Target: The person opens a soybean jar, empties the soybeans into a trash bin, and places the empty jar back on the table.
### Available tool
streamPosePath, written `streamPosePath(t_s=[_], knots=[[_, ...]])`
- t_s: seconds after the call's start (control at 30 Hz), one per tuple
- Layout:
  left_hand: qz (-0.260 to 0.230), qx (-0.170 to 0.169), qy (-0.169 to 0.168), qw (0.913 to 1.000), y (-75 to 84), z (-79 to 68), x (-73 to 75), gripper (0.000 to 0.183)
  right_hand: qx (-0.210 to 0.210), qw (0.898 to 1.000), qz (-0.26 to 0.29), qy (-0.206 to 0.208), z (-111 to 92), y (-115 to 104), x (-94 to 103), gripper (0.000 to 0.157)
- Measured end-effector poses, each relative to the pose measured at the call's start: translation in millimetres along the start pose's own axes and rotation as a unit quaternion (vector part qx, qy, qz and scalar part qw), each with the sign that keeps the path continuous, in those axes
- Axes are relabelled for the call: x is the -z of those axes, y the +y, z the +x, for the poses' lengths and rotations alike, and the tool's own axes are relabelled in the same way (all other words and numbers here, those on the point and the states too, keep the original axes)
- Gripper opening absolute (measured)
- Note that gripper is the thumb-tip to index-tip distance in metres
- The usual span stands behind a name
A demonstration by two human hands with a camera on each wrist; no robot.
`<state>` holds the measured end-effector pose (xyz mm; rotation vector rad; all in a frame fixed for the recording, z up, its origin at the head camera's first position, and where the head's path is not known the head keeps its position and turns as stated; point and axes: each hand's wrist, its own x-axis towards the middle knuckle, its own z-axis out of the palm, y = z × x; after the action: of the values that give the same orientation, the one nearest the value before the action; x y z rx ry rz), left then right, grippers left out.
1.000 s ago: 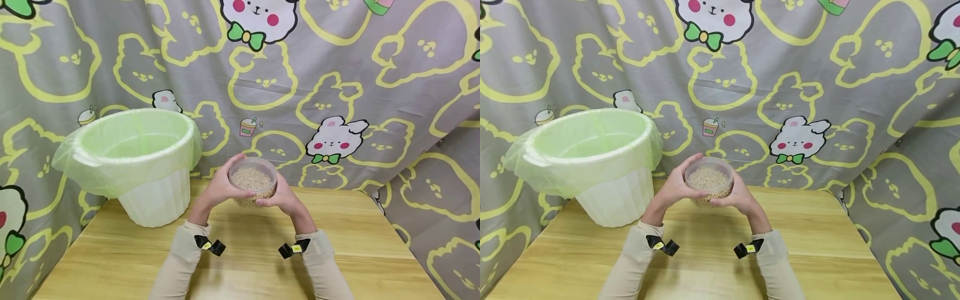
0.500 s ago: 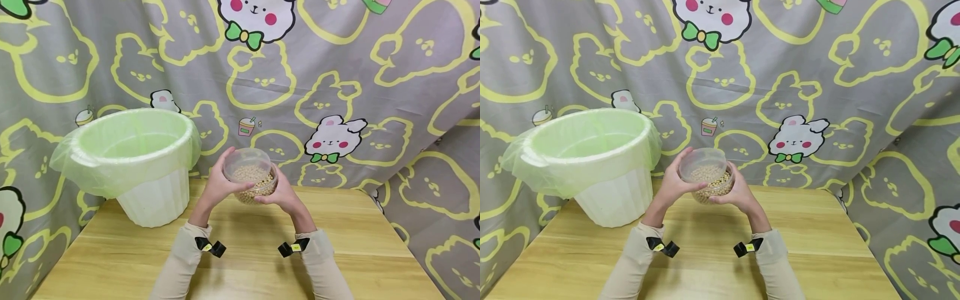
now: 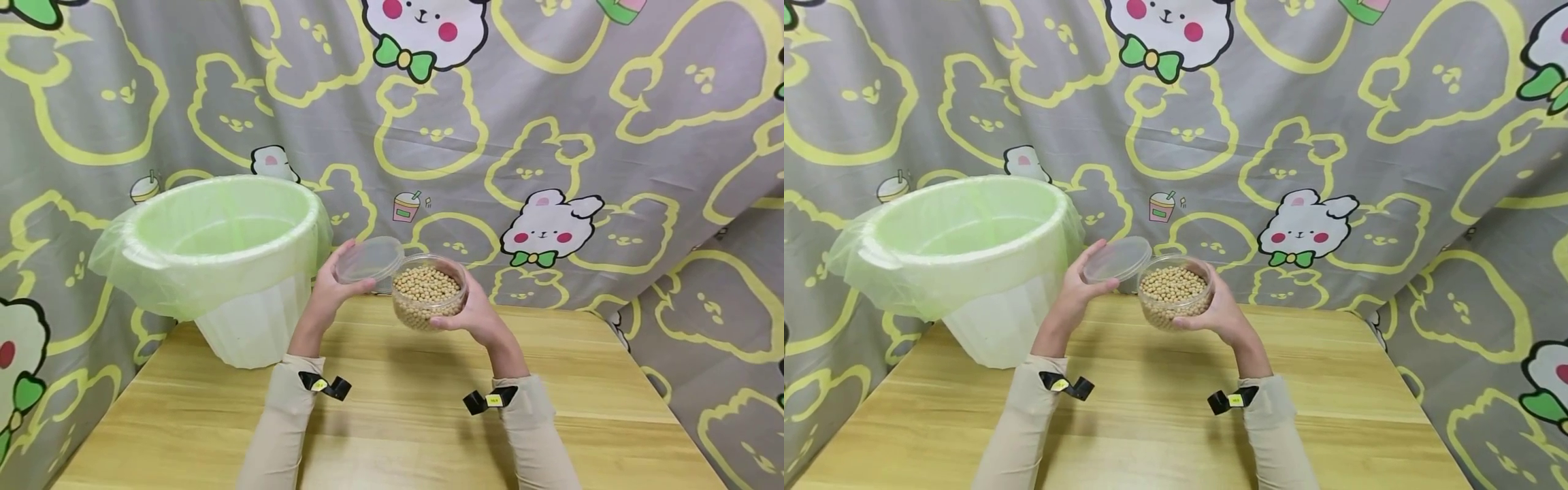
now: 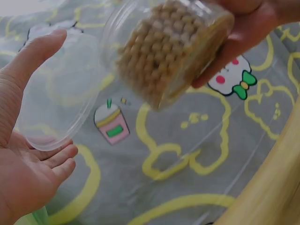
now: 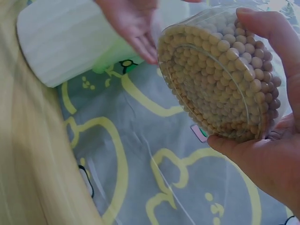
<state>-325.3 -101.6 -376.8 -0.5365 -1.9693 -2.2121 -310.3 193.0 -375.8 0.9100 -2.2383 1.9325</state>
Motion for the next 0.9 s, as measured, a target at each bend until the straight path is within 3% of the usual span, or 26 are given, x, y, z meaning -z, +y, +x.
streamPosePath(t_s=[0.2, 0.43, 0.67, 0.9], knots=[[0.017, 0.043, -0.005, 0.9989, -16.9, 3.5, 7.7, 0.099, -0.006, 1.0, 0.002, 0.023, -3, -4, 13.0, 0.105], [0.104, 0.086, -0.025, 0.9906, -42.0, 4.8, -7.7, 0.11, -0.003, 0.999, 0.014, 0.044, -5, -6, 23.2, 0.105], [0.199, 0.109, -0.08, 0.9707, -63.5, 0.8, -17.2, 0.119, -0.006, 0.999, 0.026, 0.045, -5, -2, 26.9, 0.106], [0.244, 0.115, -0.129, 0.9542, -87.4, -4.3, -14.1, 0.124, -0.01, 0.998, 0.031, 0.046, -5, -1, 29.3, 0.106]])
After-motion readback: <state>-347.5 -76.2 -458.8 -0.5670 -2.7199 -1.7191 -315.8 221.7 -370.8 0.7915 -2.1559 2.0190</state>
